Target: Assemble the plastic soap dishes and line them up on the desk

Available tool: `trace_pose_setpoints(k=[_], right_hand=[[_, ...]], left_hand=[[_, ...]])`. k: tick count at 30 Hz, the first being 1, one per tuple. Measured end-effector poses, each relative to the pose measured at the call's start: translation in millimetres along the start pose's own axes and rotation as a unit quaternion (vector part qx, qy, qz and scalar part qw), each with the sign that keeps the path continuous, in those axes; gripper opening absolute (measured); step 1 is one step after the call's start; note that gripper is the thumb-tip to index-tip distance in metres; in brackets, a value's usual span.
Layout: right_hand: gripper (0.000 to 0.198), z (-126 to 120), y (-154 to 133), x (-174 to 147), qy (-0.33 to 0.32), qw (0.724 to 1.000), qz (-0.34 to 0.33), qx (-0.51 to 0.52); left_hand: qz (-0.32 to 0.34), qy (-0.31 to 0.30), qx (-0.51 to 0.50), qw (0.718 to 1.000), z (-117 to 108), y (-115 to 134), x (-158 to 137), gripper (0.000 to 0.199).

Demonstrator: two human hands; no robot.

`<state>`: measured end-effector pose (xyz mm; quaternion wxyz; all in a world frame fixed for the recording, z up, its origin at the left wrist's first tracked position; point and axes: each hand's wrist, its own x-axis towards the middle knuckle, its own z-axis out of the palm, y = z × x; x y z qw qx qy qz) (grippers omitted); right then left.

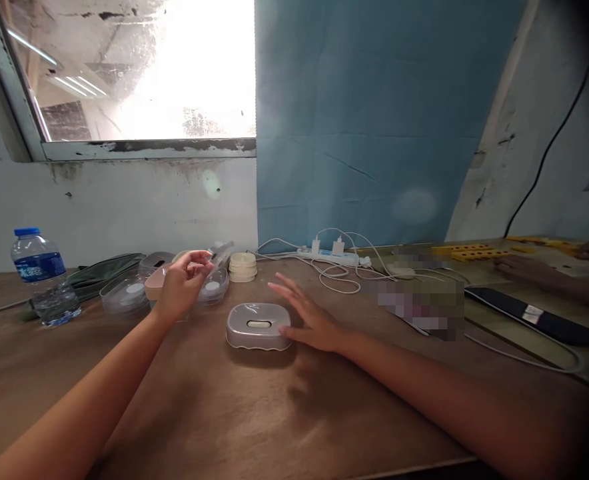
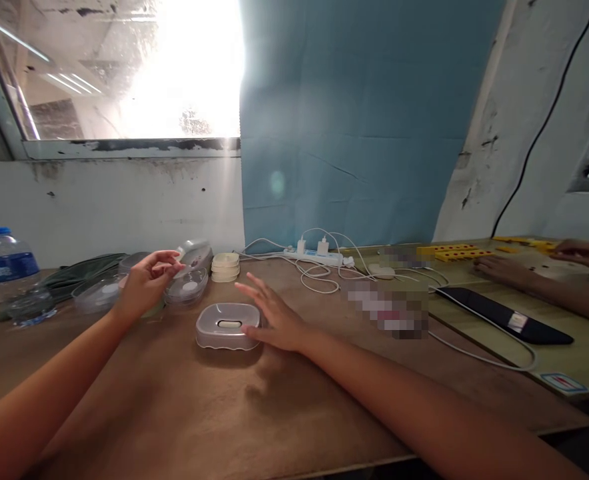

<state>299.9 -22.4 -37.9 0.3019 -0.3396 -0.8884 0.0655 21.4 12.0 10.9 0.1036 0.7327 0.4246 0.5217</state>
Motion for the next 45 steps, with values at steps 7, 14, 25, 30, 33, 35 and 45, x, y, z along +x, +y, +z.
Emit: trace_pose_setpoints(k=[7,14,25,30,33,35,45], right_hand=[[0.066,2,-9,4,0.088,0.994,-0.033,-0.05],[0.06,12,2,5,0.028,0.998,0.013,0.051],[0.055,12,4,3,-0.058,0.994,0.051,0.076],[0.055,12,12,1,-0.064,0.993,0.047,0.086],[0.056,13,15,1,-0.065,0.993,0.049,0.09],[0.055,13,17,1,-0.067,0.992,0.055,0.092],[0.059,7,9,-3,-0.072,0.994,0.049,0.066]], left_hand=[[-0.216,-0.146,-0.41,0.874,19,20,-27,0.032],[-0.201,-0.144,-0.159,0.956,33,-3,-41,0.046],[-0.19,-0.234,-0.074,0.951,36,-3,-52,0.057],[-0.17,-0.253,-0.128,0.944,42,-12,-55,0.068],[-0.148,-0.252,-0.126,0.948,43,-15,-56,0.072],[-0.13,-0.256,-0.122,0.95,43,-18,-56,0.071],[-0.103,-0.284,-0.157,0.94,38,-18,-56,0.072]])
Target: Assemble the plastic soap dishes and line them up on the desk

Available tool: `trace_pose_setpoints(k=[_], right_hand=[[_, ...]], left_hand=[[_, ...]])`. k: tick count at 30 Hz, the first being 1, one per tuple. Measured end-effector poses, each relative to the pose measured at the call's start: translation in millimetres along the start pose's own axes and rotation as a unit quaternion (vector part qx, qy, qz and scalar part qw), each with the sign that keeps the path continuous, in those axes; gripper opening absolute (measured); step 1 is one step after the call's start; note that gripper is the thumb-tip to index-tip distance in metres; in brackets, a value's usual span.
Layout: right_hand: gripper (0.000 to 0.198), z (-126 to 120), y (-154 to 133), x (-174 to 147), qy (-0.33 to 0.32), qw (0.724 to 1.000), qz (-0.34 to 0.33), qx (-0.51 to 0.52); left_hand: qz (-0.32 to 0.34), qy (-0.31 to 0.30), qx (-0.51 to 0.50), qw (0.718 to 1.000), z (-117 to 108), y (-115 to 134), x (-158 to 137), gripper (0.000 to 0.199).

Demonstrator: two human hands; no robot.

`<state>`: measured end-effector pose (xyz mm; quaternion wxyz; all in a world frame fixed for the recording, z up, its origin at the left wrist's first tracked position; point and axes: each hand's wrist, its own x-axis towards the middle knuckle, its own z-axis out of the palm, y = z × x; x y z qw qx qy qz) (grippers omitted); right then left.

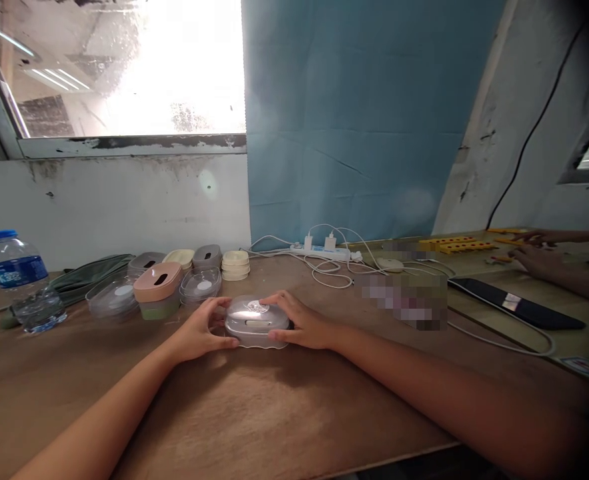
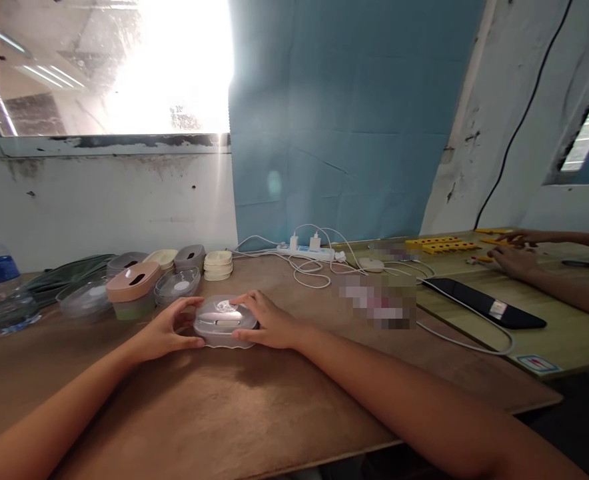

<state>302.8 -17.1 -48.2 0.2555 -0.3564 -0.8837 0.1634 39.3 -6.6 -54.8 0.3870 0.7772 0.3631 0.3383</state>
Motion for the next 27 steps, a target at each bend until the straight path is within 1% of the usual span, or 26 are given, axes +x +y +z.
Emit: trace_pose_setpoints(k=[3,6,8,10,12,17,22,27], right_hand=[[0.068,1,-7,1,-0.005,1.0,-0.011,-0.014],[0.07,2,-8,3,-0.008,1.0,-0.016,-0.025],[0.069,1,-7,3,-0.009,0.999,-0.015,-0.027],[0.07,1,-5,3,-0.007,0.999,-0.012,-0.028],[0.07,1,-3,2,0.0,1.0,-0.006,-0.027],[0.068,7,2,0,0.027,0.999,0.005,-0.018],[0.065,14,6,0,0.061,0.998,0.002,-0.016],[0.065,15,12,1,0.086,0.996,-0.008,-0.018]], left_hand=[[0.013,0.004,0.022,1.0,-1,3,-1,0.069],[0.024,-0.02,0.038,0.999,-3,6,-1,0.058],[0.039,-0.029,0.079,0.996,-4,7,0,0.055],[0.058,-0.025,0.14,0.988,-5,7,0,0.057],[0.072,-0.028,0.169,0.983,-6,7,1,0.059],[0.078,-0.033,0.127,0.988,-4,3,1,0.059],[0.087,-0.026,0.114,0.989,-2,0,2,0.057],[0.09,-0.026,0.107,0.99,0,-2,4,0.057]])
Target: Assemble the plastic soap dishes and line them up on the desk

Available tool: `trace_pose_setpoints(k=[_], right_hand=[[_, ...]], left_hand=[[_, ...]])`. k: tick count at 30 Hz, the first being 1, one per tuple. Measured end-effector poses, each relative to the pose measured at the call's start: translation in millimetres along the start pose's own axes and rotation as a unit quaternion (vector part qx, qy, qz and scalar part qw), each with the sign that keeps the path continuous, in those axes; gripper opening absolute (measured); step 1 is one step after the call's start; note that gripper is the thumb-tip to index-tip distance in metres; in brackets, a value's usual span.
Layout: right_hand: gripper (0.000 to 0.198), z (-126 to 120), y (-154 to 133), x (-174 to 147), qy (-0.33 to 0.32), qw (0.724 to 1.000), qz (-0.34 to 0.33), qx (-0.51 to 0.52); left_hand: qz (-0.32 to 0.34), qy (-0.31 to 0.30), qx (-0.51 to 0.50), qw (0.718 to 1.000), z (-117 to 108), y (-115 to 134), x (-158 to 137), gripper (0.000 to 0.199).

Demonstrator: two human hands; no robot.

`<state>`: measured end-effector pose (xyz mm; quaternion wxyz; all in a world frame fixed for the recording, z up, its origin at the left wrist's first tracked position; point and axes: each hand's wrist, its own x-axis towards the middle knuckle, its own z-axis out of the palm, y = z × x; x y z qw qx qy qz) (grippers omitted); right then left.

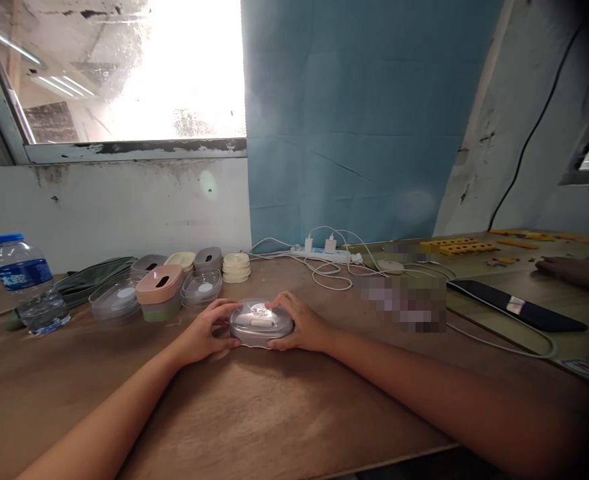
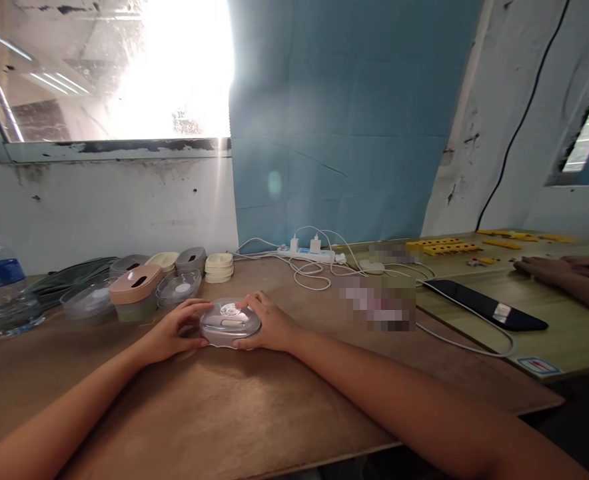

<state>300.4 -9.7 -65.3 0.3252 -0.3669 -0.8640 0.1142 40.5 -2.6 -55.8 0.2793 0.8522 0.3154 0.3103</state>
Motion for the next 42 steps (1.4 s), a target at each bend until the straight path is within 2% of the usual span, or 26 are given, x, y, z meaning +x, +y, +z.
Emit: trace_pose_setpoints(k=[10,13,17,24,29,35,40,42], right_hand=[[0.062,-4,4,3,0.026,1.0,-0.013,0.001],[0.061,-6,5,4,0.025,1.0,-0.013,0.003],[0.062,-8,6,5,0.011,1.0,-0.019,0.01],[0.055,-15,8,5,-0.048,0.998,-0.019,0.027],[0.053,-16,14,3,-0.082,0.996,-0.008,0.046],[0.06,-20,4,2,-0.092,0.995,-0.015,0.021],[0.043,-24,4,-1,-0.091,0.996,0.016,0.003],[0.046,-25,4,-2,-0.094,0.995,0.016,-0.005]], left_hand=[[-0.011,-0.01,-0.008,1.0,2,0,0,0.059],[-0.046,-0.01,-0.005,0.999,4,1,0,0.07],[-0.093,-0.02,-0.007,0.995,7,6,1,0.089],[-0.108,-0.008,-0.013,0.994,8,11,3,0.09],[-0.106,0.0,-0.014,0.994,8,8,2,0.092],[-0.084,-0.001,-0.023,0.996,9,4,2,0.09],[-0.076,-0.012,-0.035,0.996,9,1,2,0.093],[-0.071,-0.018,-0.041,0.996,9,1,2,0.093]])
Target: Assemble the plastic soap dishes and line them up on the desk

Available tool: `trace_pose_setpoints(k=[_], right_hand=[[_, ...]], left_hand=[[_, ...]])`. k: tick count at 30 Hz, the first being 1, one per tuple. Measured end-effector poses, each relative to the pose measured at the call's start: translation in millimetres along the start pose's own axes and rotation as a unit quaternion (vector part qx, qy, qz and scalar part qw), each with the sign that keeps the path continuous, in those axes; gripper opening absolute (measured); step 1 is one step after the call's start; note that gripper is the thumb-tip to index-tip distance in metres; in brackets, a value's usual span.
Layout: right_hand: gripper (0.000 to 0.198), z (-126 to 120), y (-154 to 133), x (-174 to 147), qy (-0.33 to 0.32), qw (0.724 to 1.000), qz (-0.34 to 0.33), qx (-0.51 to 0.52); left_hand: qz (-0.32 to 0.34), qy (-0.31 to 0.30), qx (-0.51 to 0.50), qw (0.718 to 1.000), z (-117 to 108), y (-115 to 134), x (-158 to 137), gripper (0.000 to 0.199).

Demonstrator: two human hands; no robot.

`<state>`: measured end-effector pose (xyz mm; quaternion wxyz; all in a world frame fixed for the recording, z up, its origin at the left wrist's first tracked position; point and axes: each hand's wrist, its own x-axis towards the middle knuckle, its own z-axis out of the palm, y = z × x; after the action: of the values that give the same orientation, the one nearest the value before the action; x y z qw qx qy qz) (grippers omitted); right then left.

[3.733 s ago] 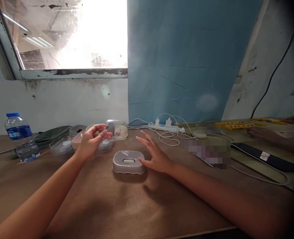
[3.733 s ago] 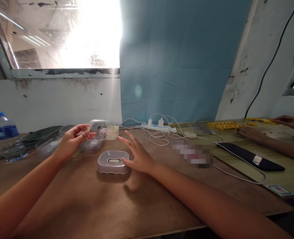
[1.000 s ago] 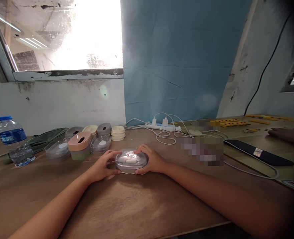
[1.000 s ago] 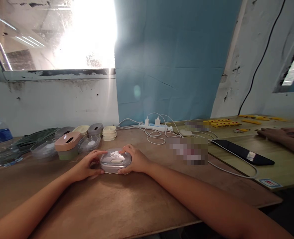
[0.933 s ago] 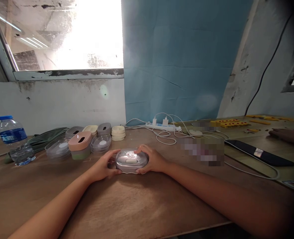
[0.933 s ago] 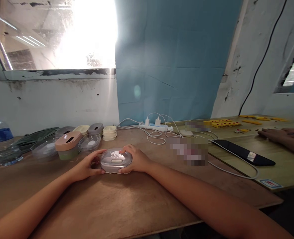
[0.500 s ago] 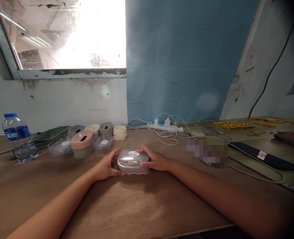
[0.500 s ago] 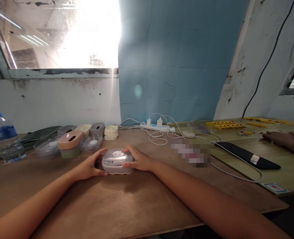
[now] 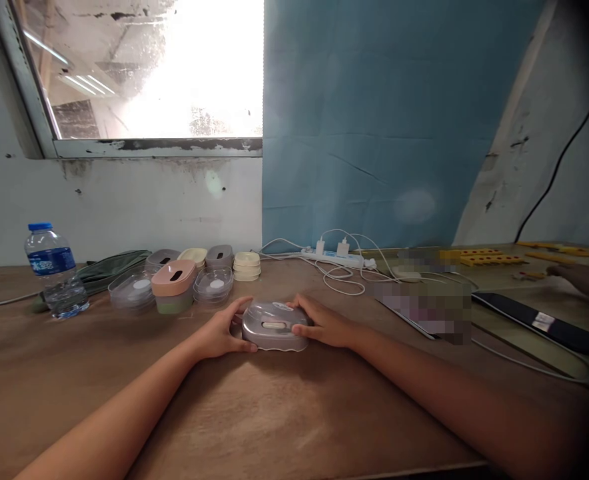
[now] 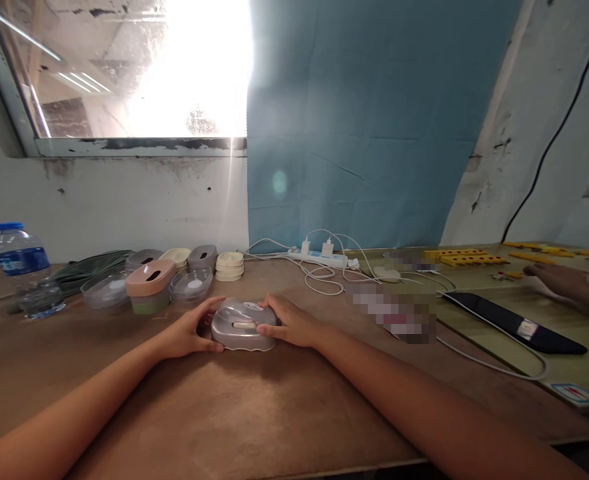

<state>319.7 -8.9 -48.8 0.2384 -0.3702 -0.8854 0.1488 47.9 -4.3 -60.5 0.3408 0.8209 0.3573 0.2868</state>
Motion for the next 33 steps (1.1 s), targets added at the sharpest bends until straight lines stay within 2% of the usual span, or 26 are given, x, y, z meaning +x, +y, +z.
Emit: trace_pose_setpoints(k=[4,9,17,22,24,26,29,31,33], right_hand=[[0.056,-1,-5,1,-0.009,1.0,-0.017,-0.019],[0.058,-1,-11,5,-0.019,0.999,-0.017,-0.038],[0.062,0,-13,7,-0.047,0.996,0.001,-0.071],[0.076,-5,-14,5,-0.04,0.992,-0.027,-0.117],[0.074,-7,-8,5,-0.017,0.987,-0.017,-0.16],[0.069,-8,4,8,0.029,0.98,0.031,-0.193],[0.053,-6,29,20,0.105,0.96,0.118,-0.232],[0.036,-4,47,35,0.136,0.945,0.162,-0.249],[0.028,-5,63,52,0.154,0.934,0.193,-0.257]], left_hand=[[0.004,0.01,0.015,1.0,0,3,-1,0.097],[0.016,0.005,0.008,1.0,-2,4,-1,0.081],[0.017,0.02,0.021,0.999,-3,-3,2,0.075],[0.02,0.017,0.041,0.999,-2,2,-2,0.077],[0.028,0.026,0.072,0.997,-3,7,-4,0.08],[0.056,0.058,0.129,0.988,-6,12,-6,0.073],[0.102,0.152,0.226,0.957,-15,17,-7,0.041],[0.093,0.22,0.28,0.93,-22,15,-5,0.028],[0.066,0.266,0.317,0.908,-29,9,-4,0.025]])
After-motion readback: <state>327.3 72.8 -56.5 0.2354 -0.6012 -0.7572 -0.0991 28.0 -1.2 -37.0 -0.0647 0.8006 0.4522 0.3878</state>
